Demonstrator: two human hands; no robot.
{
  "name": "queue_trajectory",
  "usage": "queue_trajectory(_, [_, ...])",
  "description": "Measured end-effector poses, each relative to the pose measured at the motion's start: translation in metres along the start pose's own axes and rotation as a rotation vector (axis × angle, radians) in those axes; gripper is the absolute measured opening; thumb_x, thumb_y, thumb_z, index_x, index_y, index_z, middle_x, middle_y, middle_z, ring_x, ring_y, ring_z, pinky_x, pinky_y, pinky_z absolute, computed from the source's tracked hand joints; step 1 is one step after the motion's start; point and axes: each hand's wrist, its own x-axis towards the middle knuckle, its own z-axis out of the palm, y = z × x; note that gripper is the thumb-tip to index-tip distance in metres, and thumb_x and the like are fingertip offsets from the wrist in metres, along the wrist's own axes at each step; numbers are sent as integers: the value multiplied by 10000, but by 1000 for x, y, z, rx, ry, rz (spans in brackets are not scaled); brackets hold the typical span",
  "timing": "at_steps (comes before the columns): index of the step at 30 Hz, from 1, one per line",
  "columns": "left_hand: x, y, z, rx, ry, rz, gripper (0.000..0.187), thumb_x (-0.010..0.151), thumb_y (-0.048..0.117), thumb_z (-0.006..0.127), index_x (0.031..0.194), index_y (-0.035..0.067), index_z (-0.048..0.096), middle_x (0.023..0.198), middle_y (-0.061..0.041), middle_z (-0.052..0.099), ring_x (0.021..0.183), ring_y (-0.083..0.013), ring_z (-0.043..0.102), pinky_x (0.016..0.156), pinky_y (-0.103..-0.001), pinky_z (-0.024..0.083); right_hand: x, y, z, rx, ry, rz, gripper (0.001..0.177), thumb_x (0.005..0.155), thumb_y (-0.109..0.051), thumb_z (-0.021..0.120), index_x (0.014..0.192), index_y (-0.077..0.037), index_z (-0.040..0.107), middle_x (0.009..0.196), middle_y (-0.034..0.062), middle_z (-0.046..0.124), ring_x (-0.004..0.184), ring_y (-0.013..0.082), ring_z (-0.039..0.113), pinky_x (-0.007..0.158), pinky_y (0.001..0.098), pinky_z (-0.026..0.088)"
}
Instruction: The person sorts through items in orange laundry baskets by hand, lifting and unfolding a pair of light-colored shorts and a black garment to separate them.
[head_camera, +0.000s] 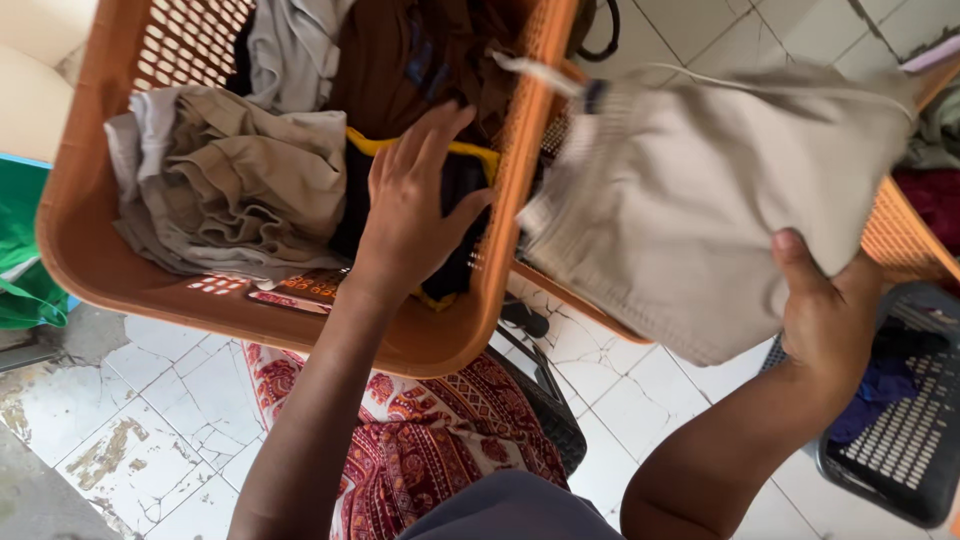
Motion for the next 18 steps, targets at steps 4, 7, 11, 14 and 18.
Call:
queue_trajectory(4, [-12, -11, 22, -36, -47, -94, 673, 881, 251, 799, 1467, 115, 497, 1488, -154, 537, 1365, -373, 502, 1144, -553, 341, 10, 116, -10, -145, 64, 418, 452, 1031, -284, 749, 1340, 29, 647, 1031, 115, 616, 794, 203, 450, 683, 348, 390])
queue_trajectory(7, [-17, -10, 36, -63, -82, -113, 639, 882, 261, 779, 1444, 123, 507, 1487, -132, 543, 1385, -350, 504, 1146, -565, 357, 25, 223, 36, -127, 0, 294, 809, 997, -304, 804, 1456, 138, 305, 1325, 186, 598, 1147, 183, 606, 976, 320, 502])
queue_trajectory(11, [-11, -5, 51, -14, -133, -153, 652, 876, 280, 785, 1438, 119, 497, 1499, -145, 490, 1411, -355, 446, 1104, -686, 291, 34, 305, 107, -17, 62, 560, 547, 984, -140, 702, 1438, -30, 417, 1127, 206, 609, 733, 189, 520, 528, 285, 372])
queue_trajectory(14, [-9, -1, 63, -3, -140, -196, 676, 857, 285, 788, 1443, 128, 488, 1533, -144, 440, 1446, -363, 402, 1107, -725, 262, 46, 311, 162, 414, 276, 532, 535, 946, -11, 631, 1436, -134, 455, 1094, 193, 620, 596, 201, 535, 331, 279, 349])
queue_trajectory(18, [-8, 5, 78, 0, -136, -205, 687, 871, 291, 779, 1466, 133, 474, 1567, -145, 400, 1497, -367, 336, 1125, -738, 220, 54, 286, 240, 937, 558, 605, 564, 942, -6, 595, 1452, -121, 384, 1359, 144, 580, 1087, 282, 681, 823, 411, 617])
